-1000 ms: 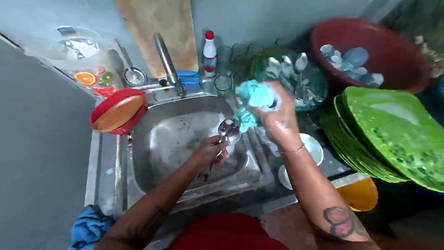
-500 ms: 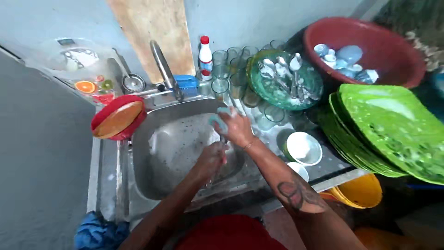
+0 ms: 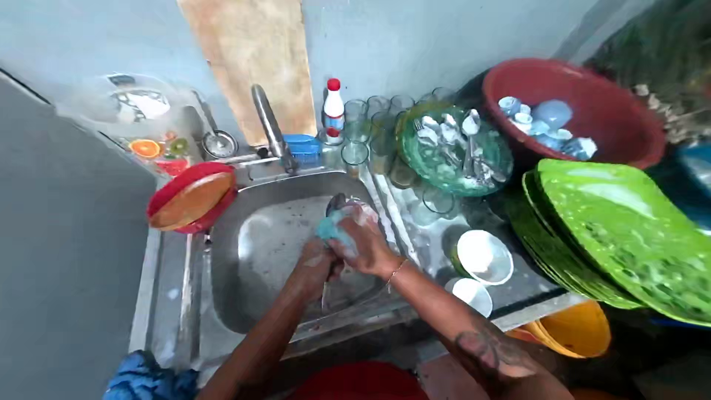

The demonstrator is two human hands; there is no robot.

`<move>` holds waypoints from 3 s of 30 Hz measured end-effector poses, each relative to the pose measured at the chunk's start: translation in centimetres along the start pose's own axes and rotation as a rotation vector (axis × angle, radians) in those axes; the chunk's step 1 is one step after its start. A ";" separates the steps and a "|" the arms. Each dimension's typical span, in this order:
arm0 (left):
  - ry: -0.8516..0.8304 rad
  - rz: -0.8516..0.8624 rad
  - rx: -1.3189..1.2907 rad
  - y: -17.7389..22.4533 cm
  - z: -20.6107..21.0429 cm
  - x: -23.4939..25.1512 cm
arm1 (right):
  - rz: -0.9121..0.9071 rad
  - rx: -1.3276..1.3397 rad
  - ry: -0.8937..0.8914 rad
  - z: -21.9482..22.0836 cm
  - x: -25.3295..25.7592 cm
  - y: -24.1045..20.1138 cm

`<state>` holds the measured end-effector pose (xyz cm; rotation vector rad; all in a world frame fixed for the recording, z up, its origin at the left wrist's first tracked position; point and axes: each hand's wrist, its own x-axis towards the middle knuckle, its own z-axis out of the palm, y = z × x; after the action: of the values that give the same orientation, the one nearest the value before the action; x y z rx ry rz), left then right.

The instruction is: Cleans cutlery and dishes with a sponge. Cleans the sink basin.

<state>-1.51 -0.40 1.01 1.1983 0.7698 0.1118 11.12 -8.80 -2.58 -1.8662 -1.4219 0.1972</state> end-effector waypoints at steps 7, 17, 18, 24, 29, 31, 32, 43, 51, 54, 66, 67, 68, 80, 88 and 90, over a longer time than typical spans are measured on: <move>-0.050 0.081 0.111 -0.2 0.7 0.1 | 0.174 -0.234 0.065 -1.2 3.0 0.2; -0.020 0.076 0.095 -0.5 0.2 0.5 | 0.121 -0.248 0.172 -1.0 4.2 1.4; -0.013 0.076 0.072 -0.5 0.0 0.5 | 0.140 -0.217 0.176 -0.5 3.7 0.9; 0.001 0.082 0.066 -0.8 -0.4 0.8 | 0.010 -0.177 0.003 0.4 2.2 0.4; -0.046 0.119 0.088 -1.0 -0.2 0.3 | 0.374 0.169 0.342 -1.7 5.5 2.9; -0.079 0.150 0.103 -0.9 -0.2 0.3 | 0.685 0.748 0.509 -1.6 5.5 2.3; -0.097 0.162 0.114 -0.9 -0.3 0.5 | 0.809 1.043 0.511 -1.1 4.6 1.6; -0.238 0.114 0.129 -0.8 -0.9 0.8 | 0.646 1.526 0.418 -2.0 0.5 -2.3; -0.201 0.145 0.208 -2.0 -0.8 0.5 | 0.505 1.291 0.394 -2.8 0.1 -1.4; -0.160 0.153 0.226 -0.8 -0.3 0.6 | 0.690 1.557 0.407 -1.1 -0.6 -2.1; -0.056 0.086 0.161 -2.9 -0.7 1.2 | 0.444 1.295 0.488 -6.7 1.2 -1.7; -0.039 0.112 0.141 -2.6 -0.7 1.4 | 0.542 1.277 0.515 -5.7 0.5 -1.3; -0.024 0.128 0.115 -2.1 -0.7 1.6 | 0.659 1.295 0.516 -4.4 -0.1 -0.8; -0.287 0.073 0.749 2.0 -4.6 -0.1 | 0.877 1.192 0.126 0.7 -1.0 -3.6; -0.043 0.385 0.383 3.3 -5.0 1.6 | 0.927 1.243 0.007 0.4 -0.3 -3.9; -0.044 0.373 0.043 1.9 -3.5 3.6 | 0.903 1.133 -0.038 0.8 0.5 -4.8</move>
<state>-0.29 4.79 0.46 1.3717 0.5053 0.3763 7.27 -7.58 0.11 -1.3271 -0.1876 1.1889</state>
